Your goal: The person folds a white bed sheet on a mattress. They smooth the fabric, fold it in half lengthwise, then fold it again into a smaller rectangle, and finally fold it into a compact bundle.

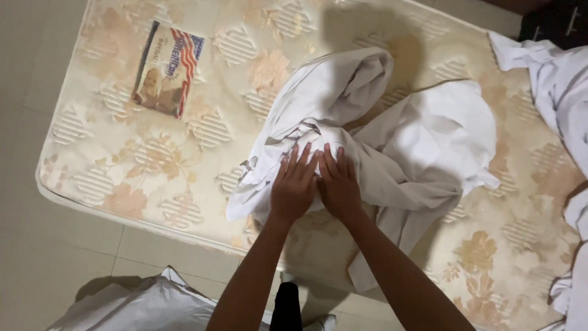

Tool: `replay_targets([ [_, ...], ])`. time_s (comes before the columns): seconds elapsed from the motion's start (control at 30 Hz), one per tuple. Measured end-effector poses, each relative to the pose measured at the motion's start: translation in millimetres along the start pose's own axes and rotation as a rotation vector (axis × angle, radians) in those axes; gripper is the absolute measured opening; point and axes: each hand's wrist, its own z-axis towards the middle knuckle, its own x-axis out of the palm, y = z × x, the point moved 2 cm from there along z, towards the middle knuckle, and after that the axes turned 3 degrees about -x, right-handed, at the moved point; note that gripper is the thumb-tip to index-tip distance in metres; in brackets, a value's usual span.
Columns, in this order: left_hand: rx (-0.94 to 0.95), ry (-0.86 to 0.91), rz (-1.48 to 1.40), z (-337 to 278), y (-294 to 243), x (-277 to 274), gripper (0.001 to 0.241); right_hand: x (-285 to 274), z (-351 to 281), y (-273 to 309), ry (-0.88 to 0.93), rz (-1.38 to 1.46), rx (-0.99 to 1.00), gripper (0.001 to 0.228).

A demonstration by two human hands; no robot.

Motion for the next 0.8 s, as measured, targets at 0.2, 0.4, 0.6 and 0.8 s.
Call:
replay_targets([
  [0.2, -0.091, 0.11, 0.171, -9.8, 28.1, 36.6, 0.057, 33.1, 2.8, -2.1, -0.028, -0.098, -0.036, 0.057],
  [0.4, -0.109, 0.155, 0.192, -5.1, 37.8, 54.6, 0.058, 61.6, 6.0, -7.2, -0.018, -0.142, 0.021, 0.059],
  [0.6, -0.111, 0.121, 0.2, -11.4, 46.2, 68.3, 0.055, 75.5, 2.9, -6.8, -0.066, -0.099, 0.055, 0.058],
  [0.8, -0.054, 0.09, 0.208, -12.1, 46.8, 62.2, 0.06, 46.1, -2.5, -3.8, -0.005, 0.043, 0.012, 0.067],
])
